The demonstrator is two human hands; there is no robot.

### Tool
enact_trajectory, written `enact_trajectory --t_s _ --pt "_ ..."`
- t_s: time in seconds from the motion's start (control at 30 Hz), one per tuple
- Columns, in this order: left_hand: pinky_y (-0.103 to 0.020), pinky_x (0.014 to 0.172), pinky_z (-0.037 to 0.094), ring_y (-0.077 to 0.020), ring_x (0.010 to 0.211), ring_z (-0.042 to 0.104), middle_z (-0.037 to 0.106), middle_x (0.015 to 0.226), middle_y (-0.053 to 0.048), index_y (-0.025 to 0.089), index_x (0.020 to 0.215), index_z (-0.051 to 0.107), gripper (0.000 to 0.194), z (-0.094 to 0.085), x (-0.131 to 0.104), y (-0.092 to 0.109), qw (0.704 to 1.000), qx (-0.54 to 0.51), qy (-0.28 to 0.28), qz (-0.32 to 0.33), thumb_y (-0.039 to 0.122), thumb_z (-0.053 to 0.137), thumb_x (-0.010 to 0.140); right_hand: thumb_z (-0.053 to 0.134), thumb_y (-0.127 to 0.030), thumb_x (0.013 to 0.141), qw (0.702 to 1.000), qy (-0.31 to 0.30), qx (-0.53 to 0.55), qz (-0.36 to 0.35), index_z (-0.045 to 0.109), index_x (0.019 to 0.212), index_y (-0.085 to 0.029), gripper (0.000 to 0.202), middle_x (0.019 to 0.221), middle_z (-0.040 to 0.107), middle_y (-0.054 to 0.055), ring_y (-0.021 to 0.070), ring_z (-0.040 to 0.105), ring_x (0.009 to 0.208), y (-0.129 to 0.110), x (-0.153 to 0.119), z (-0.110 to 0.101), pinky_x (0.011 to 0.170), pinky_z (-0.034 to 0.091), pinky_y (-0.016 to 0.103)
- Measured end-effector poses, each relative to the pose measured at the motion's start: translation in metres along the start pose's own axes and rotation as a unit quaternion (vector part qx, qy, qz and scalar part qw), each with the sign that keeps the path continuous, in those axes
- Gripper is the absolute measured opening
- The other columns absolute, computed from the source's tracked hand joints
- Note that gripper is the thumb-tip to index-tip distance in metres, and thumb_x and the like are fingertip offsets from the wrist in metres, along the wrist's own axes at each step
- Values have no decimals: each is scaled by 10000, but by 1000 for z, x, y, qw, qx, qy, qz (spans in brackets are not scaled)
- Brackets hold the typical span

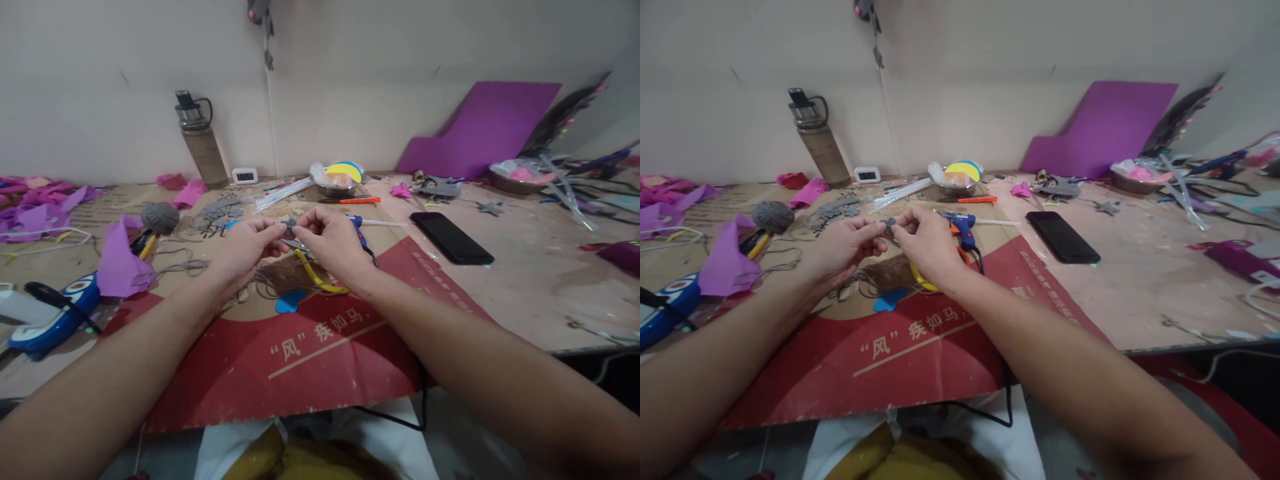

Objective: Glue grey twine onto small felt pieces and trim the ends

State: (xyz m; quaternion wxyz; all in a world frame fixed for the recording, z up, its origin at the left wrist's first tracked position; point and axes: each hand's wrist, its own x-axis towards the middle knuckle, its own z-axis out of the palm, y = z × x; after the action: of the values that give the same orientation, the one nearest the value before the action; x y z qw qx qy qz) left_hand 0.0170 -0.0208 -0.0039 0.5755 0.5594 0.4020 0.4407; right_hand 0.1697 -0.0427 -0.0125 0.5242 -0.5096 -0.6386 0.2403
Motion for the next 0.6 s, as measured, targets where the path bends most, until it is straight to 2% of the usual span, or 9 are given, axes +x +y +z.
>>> enact_trajectory --t_s 0.17,0.4,0.5,0.6 --pt "-219 530 409 -87 506 540 604 570 -1 135 714 643 177 1 0 -2 999 36 0 38 298 711 705 611 -244 727 1000 0 19 21 542 671 -176 112 572 470 -54 80 373 532 0 2 0 523 282 251" --pt "-229 554 410 -95 497 530 610 538 5 139 764 627 133 5 -6 5 986 147 43 66 264 655 730 629 -268 691 995 -12 73 62 560 709 -170 122 597 506 -48 79 403 542 4 3 4 525 299 245" --pt "-231 553 412 -98 499 533 603 535 9 144 743 620 117 6 -7 6 984 151 45 77 252 658 722 626 -283 685 993 -20 98 61 591 770 -166 148 623 534 -42 85 429 559 6 3 6 542 326 245" --pt "-230 561 422 -97 512 543 611 555 2 140 743 629 135 5 -6 5 990 123 28 69 260 682 711 605 -259 678 992 -28 111 61 592 723 -161 109 631 552 -33 87 450 573 5 4 5 553 338 244"
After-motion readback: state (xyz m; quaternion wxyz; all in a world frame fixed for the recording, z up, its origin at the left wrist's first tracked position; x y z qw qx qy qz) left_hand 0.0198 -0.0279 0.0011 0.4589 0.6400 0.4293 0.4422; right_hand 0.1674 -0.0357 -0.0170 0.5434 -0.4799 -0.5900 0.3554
